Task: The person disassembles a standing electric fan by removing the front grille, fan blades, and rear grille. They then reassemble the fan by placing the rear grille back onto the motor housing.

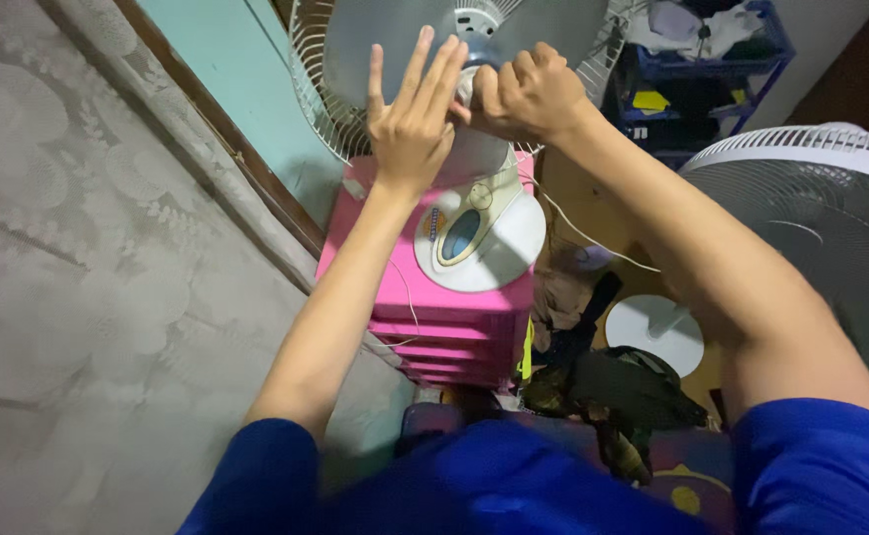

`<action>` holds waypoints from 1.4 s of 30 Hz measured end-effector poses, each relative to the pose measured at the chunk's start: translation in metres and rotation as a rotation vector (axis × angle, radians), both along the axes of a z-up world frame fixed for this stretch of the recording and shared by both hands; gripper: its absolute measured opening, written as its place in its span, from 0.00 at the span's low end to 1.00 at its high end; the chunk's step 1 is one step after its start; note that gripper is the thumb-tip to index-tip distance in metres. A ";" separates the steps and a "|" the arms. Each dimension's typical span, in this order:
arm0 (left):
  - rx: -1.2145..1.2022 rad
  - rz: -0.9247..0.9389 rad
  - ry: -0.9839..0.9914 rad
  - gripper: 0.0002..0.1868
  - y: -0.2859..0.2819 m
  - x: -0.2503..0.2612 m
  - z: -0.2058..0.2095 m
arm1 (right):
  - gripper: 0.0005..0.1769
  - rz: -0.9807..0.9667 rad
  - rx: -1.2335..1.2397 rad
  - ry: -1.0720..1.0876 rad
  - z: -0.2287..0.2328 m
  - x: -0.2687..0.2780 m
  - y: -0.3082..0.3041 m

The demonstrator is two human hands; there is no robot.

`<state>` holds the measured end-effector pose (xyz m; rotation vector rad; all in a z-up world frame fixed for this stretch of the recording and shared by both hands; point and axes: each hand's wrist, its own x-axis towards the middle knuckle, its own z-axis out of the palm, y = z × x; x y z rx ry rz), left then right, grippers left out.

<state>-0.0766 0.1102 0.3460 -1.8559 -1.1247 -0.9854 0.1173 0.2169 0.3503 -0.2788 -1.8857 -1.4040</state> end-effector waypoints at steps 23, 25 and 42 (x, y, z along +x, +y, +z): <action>-0.119 0.079 -0.085 0.32 -0.009 0.004 -0.012 | 0.26 0.326 -1.289 0.853 -0.069 -0.037 -0.073; -0.145 -0.014 -0.191 0.32 -0.021 0.007 -0.021 | 0.24 0.611 -1.582 0.909 -0.104 -0.020 -0.079; -0.782 -0.543 -1.448 0.09 -0.064 -0.024 -0.237 | 0.24 0.529 -2.421 1.496 -0.278 0.015 -0.166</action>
